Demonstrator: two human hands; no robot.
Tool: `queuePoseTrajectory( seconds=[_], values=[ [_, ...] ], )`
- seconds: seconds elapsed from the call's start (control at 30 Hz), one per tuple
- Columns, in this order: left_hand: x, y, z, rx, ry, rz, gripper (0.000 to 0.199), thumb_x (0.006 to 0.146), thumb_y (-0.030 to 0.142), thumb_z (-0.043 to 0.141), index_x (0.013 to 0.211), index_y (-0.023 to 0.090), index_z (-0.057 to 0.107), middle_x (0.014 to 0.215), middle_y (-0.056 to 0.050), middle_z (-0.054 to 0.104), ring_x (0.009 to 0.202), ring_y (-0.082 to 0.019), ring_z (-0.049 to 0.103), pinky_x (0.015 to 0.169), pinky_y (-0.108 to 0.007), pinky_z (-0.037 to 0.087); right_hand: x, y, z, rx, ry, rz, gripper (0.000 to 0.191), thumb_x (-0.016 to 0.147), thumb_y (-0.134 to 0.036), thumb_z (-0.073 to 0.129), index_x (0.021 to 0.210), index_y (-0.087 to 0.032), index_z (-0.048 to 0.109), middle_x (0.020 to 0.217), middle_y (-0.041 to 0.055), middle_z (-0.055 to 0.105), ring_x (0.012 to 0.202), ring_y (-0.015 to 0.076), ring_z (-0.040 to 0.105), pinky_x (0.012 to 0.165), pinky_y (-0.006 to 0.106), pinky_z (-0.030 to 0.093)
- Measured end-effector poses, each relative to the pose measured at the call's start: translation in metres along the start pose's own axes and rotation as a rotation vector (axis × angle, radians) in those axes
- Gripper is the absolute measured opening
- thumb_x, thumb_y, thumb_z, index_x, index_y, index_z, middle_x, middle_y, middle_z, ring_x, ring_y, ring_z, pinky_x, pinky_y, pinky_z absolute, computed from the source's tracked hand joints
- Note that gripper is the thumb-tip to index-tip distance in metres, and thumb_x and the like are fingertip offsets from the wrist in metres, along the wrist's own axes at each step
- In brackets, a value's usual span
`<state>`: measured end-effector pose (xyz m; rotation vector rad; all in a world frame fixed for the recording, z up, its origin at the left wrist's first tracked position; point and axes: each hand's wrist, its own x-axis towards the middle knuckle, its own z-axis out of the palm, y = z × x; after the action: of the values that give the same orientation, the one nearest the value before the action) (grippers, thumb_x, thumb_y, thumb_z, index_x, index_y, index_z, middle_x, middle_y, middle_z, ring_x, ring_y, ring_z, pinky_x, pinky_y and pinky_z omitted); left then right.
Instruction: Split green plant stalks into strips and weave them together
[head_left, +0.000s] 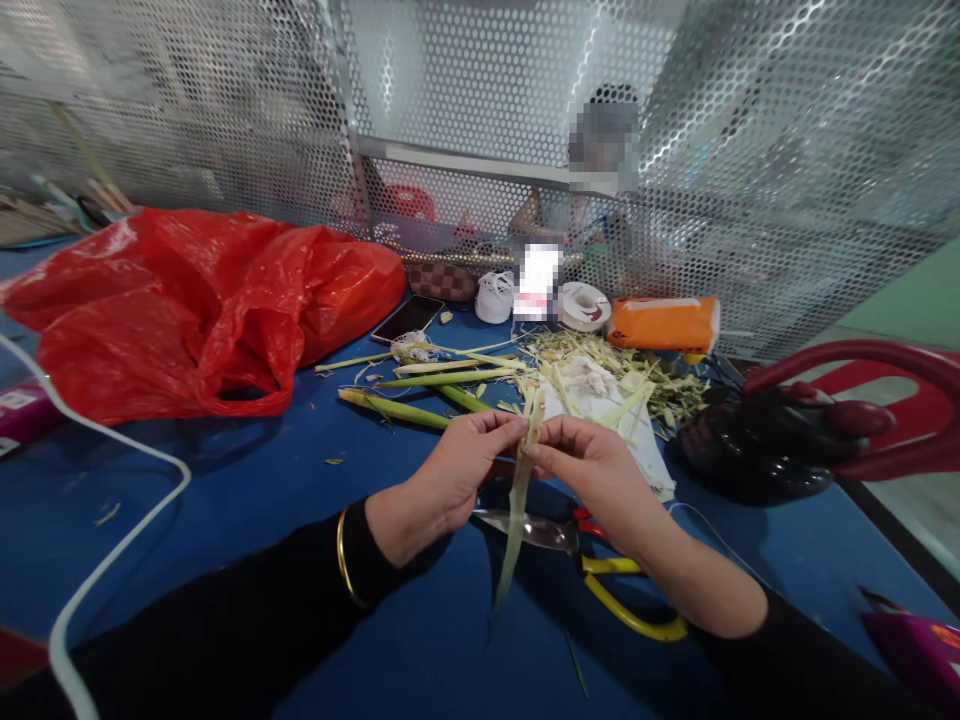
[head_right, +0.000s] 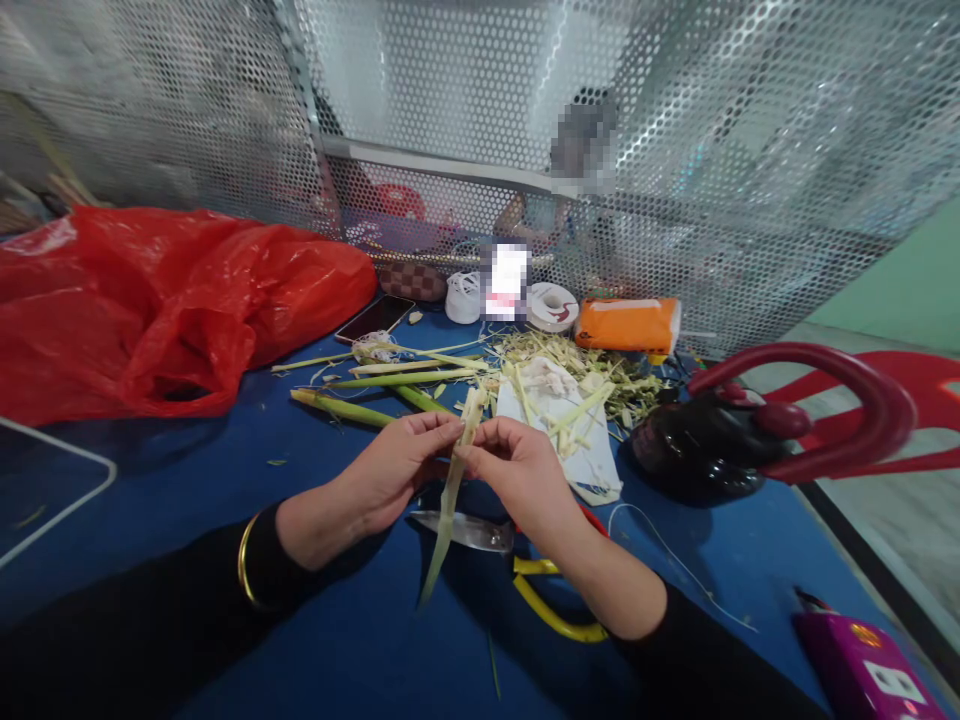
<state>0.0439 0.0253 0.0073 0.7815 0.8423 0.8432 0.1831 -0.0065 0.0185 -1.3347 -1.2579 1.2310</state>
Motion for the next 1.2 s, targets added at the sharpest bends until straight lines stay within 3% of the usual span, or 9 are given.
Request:
queuePoseTrajectory(
  seconds=[0.33, 0.47, 1.2],
  values=[
    [-0.0022, -0.0001, 0.0005, 0.063, -0.031, 0.045, 0.023, 0.070, 0.030, 0.076, 0.069, 0.014, 0.059, 0.066, 0.000, 0.063, 0.059, -0.012, 0.060, 0.058, -0.024, 0.047, -0.0001, 0.0008, -0.0003, 0.038, 0.042, -0.008, 0.019, 0.072, -0.033, 0.069, 0.063, -0.019, 0.060, 0.058, -0.0031, 0.056, 0.056, 0.0116, 0.050, 0.058, 0.027, 0.044],
    [-0.0011, 0.0000, 0.0006, 0.052, -0.031, 0.025, 0.023, 0.073, 0.033, 0.074, 0.071, 0.014, 0.060, 0.064, -0.001, 0.063, 0.059, -0.012, 0.061, 0.061, -0.025, 0.047, 0.0002, 0.0029, -0.0015, 0.089, 0.052, -0.034, 0.018, 0.072, -0.033, 0.069, 0.064, -0.020, 0.060, 0.059, -0.0036, 0.056, 0.057, 0.0119, 0.052, 0.060, 0.028, 0.044],
    [0.0027, -0.0007, -0.0021, -0.006, 0.095, 0.046, 0.017, 0.073, 0.023, 0.073, 0.068, 0.013, 0.060, 0.060, 0.002, 0.058, 0.054, -0.008, 0.053, 0.055, -0.022, 0.046, -0.0013, 0.0041, 0.0029, -0.033, -0.015, 0.011, 0.021, 0.072, -0.033, 0.068, 0.062, -0.019, 0.057, 0.055, -0.0039, 0.053, 0.053, 0.0108, 0.045, 0.054, 0.026, 0.037]
  ],
)
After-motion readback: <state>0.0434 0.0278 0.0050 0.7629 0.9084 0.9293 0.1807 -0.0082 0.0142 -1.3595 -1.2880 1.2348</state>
